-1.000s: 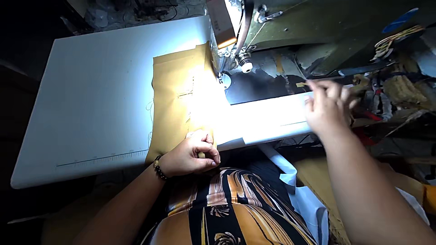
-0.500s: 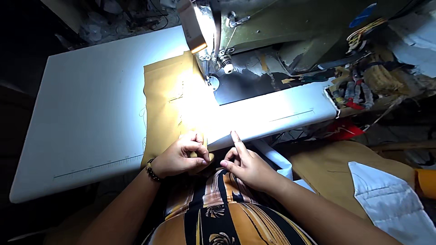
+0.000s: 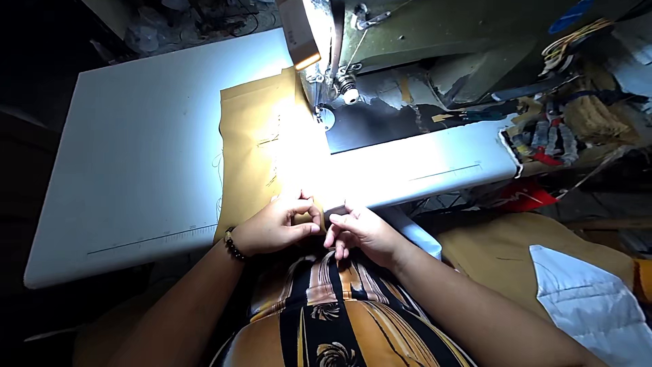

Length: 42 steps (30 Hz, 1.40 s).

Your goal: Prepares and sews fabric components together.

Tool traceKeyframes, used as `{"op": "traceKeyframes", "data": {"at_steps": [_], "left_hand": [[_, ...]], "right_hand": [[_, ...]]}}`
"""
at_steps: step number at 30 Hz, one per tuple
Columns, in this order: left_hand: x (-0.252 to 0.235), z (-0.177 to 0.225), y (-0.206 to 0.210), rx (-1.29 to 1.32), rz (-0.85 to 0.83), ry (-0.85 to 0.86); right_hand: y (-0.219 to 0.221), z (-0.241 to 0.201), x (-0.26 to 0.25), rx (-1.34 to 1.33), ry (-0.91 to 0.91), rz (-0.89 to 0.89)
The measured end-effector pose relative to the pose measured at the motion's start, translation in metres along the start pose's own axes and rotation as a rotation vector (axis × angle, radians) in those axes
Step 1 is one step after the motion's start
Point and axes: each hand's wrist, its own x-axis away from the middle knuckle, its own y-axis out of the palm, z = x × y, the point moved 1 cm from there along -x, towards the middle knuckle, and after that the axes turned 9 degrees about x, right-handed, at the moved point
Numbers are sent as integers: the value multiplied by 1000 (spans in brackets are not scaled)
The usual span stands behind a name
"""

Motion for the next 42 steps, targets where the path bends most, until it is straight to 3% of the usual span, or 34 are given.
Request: {"op": "traceKeyframes", "data": {"at_steps": [3,6,9,17,19,21,23,25,27,29,35,42], "left_hand": [[-8,15,0,-30,90,-122],[-27,32,-4,-253,292,-198],[-57,28,-14,-518,440,-120],[-92,-1,-12,-862,353,-253],[-91,2,-11,-881,347,-258],[-84,7,-7,-879,323,-246],[-72,8,3,-883,276,-231],[-56,6,19,-870,256,-167],[-42,4,32,-865,242,-139],[-36,4,38,-898,250,-110],[-41,4,26,-839,245,-41],[-76,-10,-18,-784,277,-12]], "right_hand": [[-1,6,-2,16,-49,-5],[0,10,-3,31,-78,7],[1,13,-4,44,-105,-2],[3,12,-3,5,-122,-35],[2,13,0,13,-173,74],[-3,18,4,248,-396,368],[-22,22,7,750,-735,632],[-36,15,8,1193,-892,704],[-39,8,6,1457,-825,621],[-43,2,2,1549,-807,558],[-50,-18,-10,1594,-845,463],[-73,-56,-54,1614,-883,313]]}}
